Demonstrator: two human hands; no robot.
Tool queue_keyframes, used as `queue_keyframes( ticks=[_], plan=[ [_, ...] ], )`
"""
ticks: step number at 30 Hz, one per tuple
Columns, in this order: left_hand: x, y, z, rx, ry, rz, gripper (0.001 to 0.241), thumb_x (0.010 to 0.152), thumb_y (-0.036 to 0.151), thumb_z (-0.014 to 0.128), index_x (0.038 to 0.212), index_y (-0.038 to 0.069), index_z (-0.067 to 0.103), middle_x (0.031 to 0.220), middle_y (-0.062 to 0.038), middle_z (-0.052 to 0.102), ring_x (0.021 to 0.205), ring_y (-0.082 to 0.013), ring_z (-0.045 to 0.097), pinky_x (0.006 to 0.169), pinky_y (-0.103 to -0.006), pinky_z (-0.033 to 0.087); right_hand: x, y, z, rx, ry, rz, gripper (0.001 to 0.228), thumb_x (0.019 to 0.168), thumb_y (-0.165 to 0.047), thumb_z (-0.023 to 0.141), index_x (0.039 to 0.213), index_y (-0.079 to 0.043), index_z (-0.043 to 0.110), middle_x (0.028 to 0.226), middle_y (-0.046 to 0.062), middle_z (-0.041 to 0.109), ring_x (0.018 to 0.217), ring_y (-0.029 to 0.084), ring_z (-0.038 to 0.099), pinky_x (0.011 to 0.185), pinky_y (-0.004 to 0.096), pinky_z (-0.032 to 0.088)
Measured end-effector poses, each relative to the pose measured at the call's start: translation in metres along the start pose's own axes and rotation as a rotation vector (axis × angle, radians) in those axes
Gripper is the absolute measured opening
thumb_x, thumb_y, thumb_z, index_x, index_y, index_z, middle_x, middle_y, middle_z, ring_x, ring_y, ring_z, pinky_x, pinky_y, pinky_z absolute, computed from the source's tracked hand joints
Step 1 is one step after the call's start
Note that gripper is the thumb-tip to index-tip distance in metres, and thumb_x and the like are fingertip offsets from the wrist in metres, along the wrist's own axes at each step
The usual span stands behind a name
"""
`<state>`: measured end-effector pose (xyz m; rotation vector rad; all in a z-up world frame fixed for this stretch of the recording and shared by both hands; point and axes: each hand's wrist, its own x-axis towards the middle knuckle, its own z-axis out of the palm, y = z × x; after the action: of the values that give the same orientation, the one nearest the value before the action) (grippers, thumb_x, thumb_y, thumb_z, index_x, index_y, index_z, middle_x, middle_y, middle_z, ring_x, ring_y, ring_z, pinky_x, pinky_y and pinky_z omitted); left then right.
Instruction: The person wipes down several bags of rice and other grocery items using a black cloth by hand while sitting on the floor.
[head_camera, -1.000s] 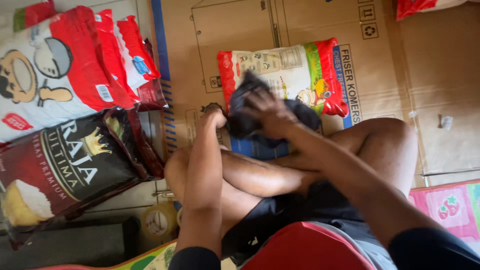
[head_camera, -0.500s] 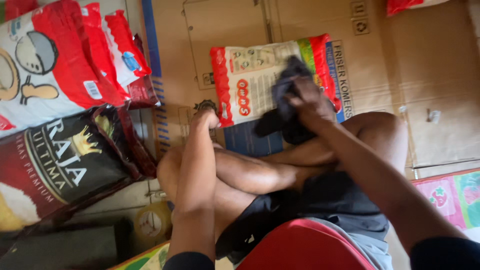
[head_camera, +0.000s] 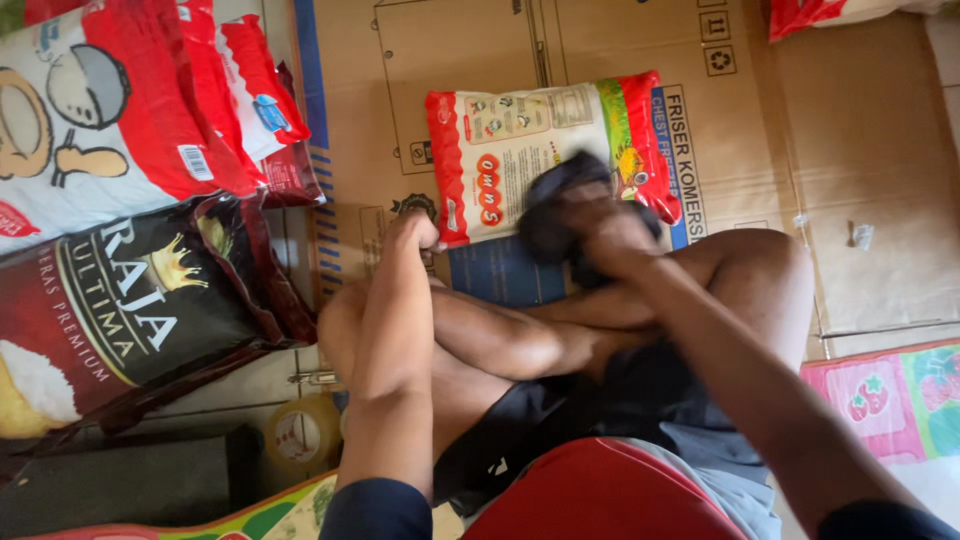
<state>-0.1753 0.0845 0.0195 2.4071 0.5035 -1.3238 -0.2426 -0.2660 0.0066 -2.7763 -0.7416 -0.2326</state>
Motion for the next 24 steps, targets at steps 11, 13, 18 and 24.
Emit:
queue_keyframes(
  ticks=[11, 13, 18, 24],
  plan=[
    [-0.056, 0.006, -0.017, 0.236, 0.076, 0.108, 0.05, 0.095, 0.025, 0.054, 0.138, 0.0, 0.065, 0.146, -0.016, 0.063, 0.14, -0.0312, 0.056, 0.119, -0.0448, 0.043, 0.062, -0.106, 0.054, 0.183, -0.046, -0.515, 0.045, 0.108, -0.036, 0.028, 0.133, -0.025, 0.064, 0.14, -0.004, 0.064, 0.138, 0.021, 0.055, 0.117, 0.041, 0.042],
    [-0.044, 0.003, -0.012, 0.218, 0.047, 0.103, 0.037, 0.09, 0.02, 0.06, 0.119, 0.002, 0.073, 0.113, -0.012, 0.072, 0.118, -0.0278, 0.067, 0.107, -0.0415, 0.051, 0.049, -0.063, 0.027, 0.269, -0.427, 0.063, 0.048, 0.095, -0.063, 0.038, 0.126, -0.041, 0.068, 0.132, -0.012, 0.068, 0.131, 0.018, 0.06, 0.109, 0.039, 0.048],
    [-0.026, -0.003, -0.01, 0.09, 0.017, 0.058, 0.021, 0.086, 0.018, 0.068, 0.093, 0.004, 0.082, 0.071, -0.007, 0.079, 0.077, -0.0223, 0.08, 0.083, -0.0371, 0.061, -0.016, 0.055, -0.024, -0.14, -0.722, 0.247, 0.058, 0.088, -0.049, 0.06, 0.146, -0.054, 0.054, 0.132, -0.011, 0.073, 0.131, 0.014, 0.065, 0.108, 0.034, 0.052],
    [-0.021, -0.006, -0.017, 0.337, -0.093, 0.063, 0.025, 0.086, 0.018, 0.076, 0.104, 0.001, 0.083, 0.1, -0.012, 0.082, 0.108, -0.0274, 0.076, 0.098, -0.0387, 0.054, -0.035, 0.089, -0.049, -0.088, -0.545, 0.69, 0.046, 0.077, -0.032, 0.061, 0.12, -0.033, 0.078, 0.104, 0.009, 0.079, 0.102, 0.031, 0.078, 0.082, 0.047, 0.064]
  ],
)
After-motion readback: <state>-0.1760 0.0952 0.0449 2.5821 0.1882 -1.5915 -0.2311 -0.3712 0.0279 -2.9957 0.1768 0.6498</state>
